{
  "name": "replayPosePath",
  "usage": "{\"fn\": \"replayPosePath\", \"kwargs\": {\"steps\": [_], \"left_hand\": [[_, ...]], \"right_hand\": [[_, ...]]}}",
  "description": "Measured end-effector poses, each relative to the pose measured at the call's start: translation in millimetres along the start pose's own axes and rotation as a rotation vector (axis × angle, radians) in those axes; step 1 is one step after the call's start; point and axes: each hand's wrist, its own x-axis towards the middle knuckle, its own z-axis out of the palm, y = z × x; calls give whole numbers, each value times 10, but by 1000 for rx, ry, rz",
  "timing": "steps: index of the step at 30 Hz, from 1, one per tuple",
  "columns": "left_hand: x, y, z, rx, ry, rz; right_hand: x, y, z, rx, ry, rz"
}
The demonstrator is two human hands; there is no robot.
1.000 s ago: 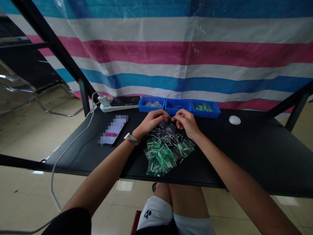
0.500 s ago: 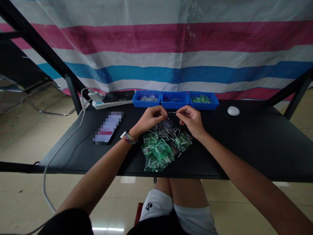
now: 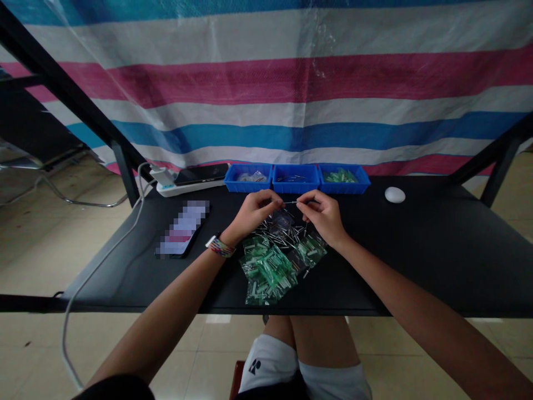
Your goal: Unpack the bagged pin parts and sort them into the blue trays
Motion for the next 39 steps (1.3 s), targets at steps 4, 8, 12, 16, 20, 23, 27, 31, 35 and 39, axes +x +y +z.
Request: {"fn": "replayPosePath", "kwargs": {"steps": [4,8,12,16,20,23,27,31,35,39], "left_hand": [[-13,-4,24,18,29,7],[-23,-14,39,39,82,17],[-29,5,42,48,120,18],[-33,31,48,52,138,12],[-32,29,61,32,135,8],[-31,29,63,17,128,4],[-28,47,48,-2,98,-14],[-19,55,37,-40,64,-43],[-11,45,43,-40,45,-62],[-11,31,47,-33,37,-69]], "right_hand": [[5,6,10,21,2,11],[17,12,8,80,-44,40],[8,18,15,122,-105,79],[-3,21,33,129,-101,92],[5,18,27,100,-79,54],[7,12,16,70,-68,39],[1,7,20,52,-56,25],[1,13,39,55,-29,21],[0,25,41,43,-21,12],[-9,37,28,30,-29,-3]]}}
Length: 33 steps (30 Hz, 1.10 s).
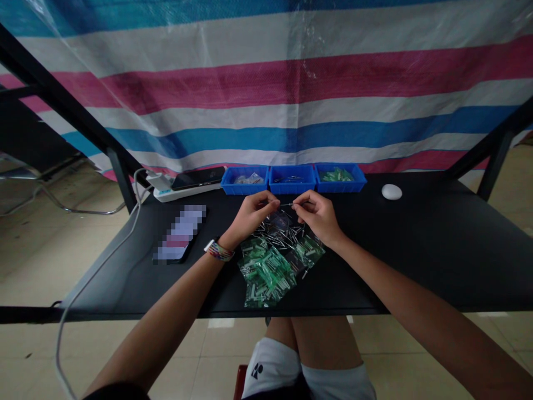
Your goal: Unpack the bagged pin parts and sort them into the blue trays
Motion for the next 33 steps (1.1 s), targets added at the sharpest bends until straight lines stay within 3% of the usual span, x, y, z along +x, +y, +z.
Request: {"fn": "replayPosePath", "kwargs": {"steps": [18,33], "left_hand": [[-11,-29,14,34,60,54],[7,-83,-11,34,11,12]], "right_hand": [[39,-38,-11,63,-25,96],[42,-34,-6,15,0,87]]}}
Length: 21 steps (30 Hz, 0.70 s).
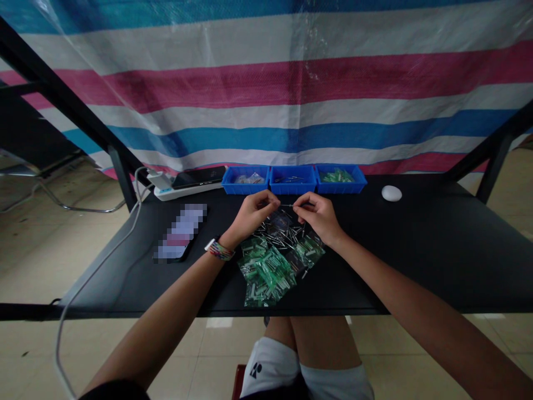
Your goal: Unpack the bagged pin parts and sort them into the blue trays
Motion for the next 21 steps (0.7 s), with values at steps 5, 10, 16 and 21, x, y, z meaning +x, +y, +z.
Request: {"fn": "replayPosePath", "kwargs": {"steps": [5,10,16,21], "left_hand": [[-13,26,26,-27,6,-16],[-6,21,33,-53,38,-9],[-4,16,33,-59,60,17],[-10,10,33,-78,44,17]], "right_hand": [[4,23,-2,7,5,1],[14,51,4,41,4,18],[7,40,2,40,-13,37],[-2,37,9,33,-7,19]]}}
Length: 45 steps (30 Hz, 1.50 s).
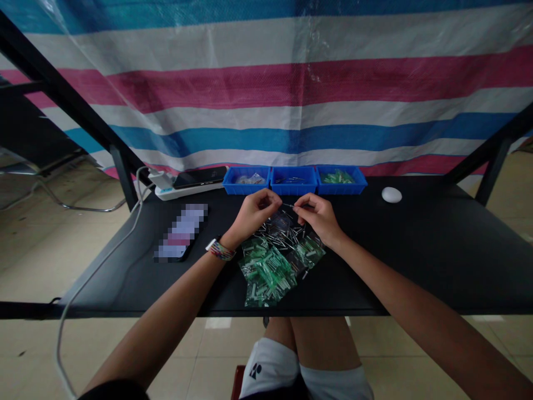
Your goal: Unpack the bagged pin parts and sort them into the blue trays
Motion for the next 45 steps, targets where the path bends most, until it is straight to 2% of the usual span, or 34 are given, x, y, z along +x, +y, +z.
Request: {"fn": "replayPosePath", "kwargs": {"steps": [7,14,17,20,23,28,33,37,40,45], "left_hand": [[15,-52,-17,-36,5,-19],[14,-27,16,-37,-2,-20],[15,-38,23,-38,-5,-17],[24,-49,22,-42,-8,-10],[36,-48,18,-32,16,15],[50,5,25,12,41,64],[72,-22,39,118,56,116],[39,-140,30,235,-20,132],[19,-173,28,228,-2,109],[44,-154,13,269,-10,122]], "right_hand": [[95,21,-64,-43,102,-62],[516,-18,-205,-159,334,-213],[677,-79,-224,-252,322,-239],[675,-157,-210,-323,279,-212],[457,-275,-159,-329,191,-229],[-241,-592,43,-394,-203,-243],[-888,-829,228,-405,-455,-386],[-1167,-723,357,-647,-550,-518],[-1286,-556,428,-926,-629,-612],[-1401,-393,461,-1140,-644,-795]]}}
